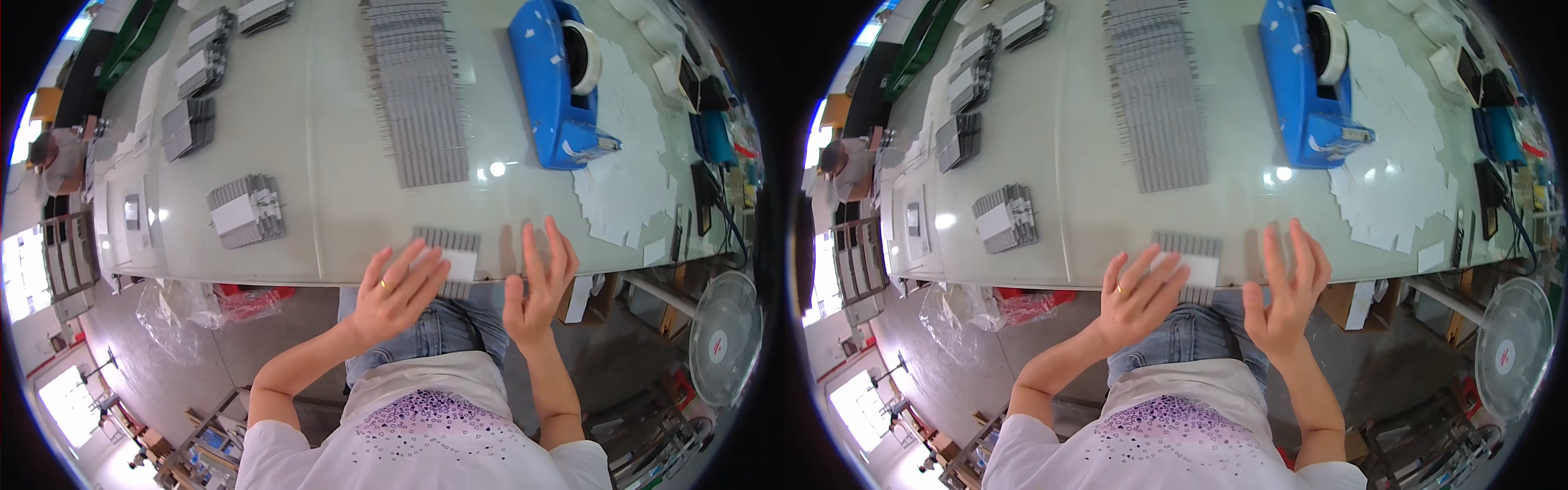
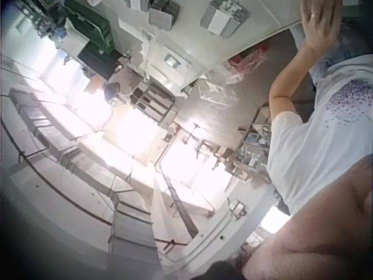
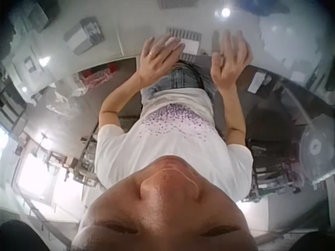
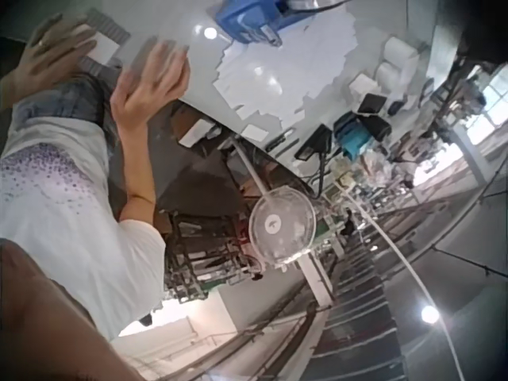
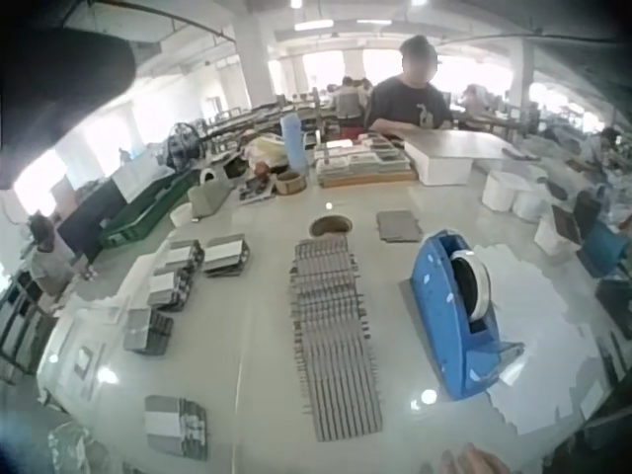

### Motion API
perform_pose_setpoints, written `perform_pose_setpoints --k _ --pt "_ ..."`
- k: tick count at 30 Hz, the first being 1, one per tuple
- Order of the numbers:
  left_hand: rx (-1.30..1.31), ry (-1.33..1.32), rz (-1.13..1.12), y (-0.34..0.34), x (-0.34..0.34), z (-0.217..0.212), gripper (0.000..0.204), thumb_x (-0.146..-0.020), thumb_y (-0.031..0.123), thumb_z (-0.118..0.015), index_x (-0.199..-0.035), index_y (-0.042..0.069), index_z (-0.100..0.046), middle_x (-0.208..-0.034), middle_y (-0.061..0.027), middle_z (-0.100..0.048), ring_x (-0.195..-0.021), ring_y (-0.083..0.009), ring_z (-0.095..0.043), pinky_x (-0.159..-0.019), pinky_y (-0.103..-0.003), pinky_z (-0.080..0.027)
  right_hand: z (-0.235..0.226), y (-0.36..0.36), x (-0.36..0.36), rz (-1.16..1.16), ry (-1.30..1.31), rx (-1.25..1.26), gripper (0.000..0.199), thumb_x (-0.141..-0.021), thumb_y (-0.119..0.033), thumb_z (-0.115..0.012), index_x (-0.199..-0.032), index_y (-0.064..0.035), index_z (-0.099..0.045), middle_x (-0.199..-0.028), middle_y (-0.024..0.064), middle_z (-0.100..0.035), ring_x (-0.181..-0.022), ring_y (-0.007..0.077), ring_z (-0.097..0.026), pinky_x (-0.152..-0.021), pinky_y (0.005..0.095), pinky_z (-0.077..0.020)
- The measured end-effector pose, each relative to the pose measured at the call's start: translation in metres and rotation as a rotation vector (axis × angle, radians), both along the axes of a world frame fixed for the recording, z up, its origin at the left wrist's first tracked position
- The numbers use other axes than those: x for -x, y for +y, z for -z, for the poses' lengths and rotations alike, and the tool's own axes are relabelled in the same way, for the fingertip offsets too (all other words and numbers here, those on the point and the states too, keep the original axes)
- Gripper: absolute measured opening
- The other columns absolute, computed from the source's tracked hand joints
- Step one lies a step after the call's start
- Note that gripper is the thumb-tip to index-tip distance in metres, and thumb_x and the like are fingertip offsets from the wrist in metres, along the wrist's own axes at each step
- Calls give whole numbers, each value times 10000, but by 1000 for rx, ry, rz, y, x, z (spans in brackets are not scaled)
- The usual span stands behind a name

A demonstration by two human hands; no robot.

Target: Applying adhesive tape to bundle small electronic components on a workbench.

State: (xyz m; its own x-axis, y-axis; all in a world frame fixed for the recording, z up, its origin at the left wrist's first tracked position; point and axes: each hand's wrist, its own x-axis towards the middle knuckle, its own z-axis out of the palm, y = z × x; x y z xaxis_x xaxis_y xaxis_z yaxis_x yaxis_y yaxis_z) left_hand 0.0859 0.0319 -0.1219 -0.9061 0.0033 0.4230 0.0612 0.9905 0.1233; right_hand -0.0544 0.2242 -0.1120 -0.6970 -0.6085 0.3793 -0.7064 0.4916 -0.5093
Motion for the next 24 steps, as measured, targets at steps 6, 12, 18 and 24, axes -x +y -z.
perform_pose_setpoints --k 6,12,18,24 --pt "105 41 -22 -34 -56 -20 228 -857 143 -696 -1075 161 -761 -1170 48 -719 -1196 -173 -633 -1113 -425 -365 -4 -27 1 -63 -35 -34 527 -934 -290 -625 -1393 -33 -595 -1488 211 -438 -1236 380 -432 -1006 465 -402" --pt "444 58 -486 -168 -89 -42 476 -829 8 -654 -1289 129 -659 -1228 11 -690 -1226 -205 -619 -1102 -471 -392 -9 -63 8 -209 -39 27 452 -845 -148 -729 -1282 -57 -661 -1070 117 -561 -924 295 -543 -762 402 -472" --pt "424 -59 -425 -210 -105 -34 489 -840 -10 -609 -1324 56 -633 -1320 -59 -651 -1284 -241 -573 -1108 -479 -408 -6 -83 23 -206 40 -36 407 -789 -122 -753 -1189 -77 -694 -876 55 -527 -782 238 -557 -647 367 -478" --pt "344 -90 -430 -192 -115 -30 426 -969 136 -515 -1352 -37 -586 -1386 -155 -597 -1315 -342 -531 -1095 -501 -406 -6 -88 25 -244 71 -17 379 -791 -134 -745 -1162 -77 -696 -866 37 -528 -750 227 -545 -621 356 -463"
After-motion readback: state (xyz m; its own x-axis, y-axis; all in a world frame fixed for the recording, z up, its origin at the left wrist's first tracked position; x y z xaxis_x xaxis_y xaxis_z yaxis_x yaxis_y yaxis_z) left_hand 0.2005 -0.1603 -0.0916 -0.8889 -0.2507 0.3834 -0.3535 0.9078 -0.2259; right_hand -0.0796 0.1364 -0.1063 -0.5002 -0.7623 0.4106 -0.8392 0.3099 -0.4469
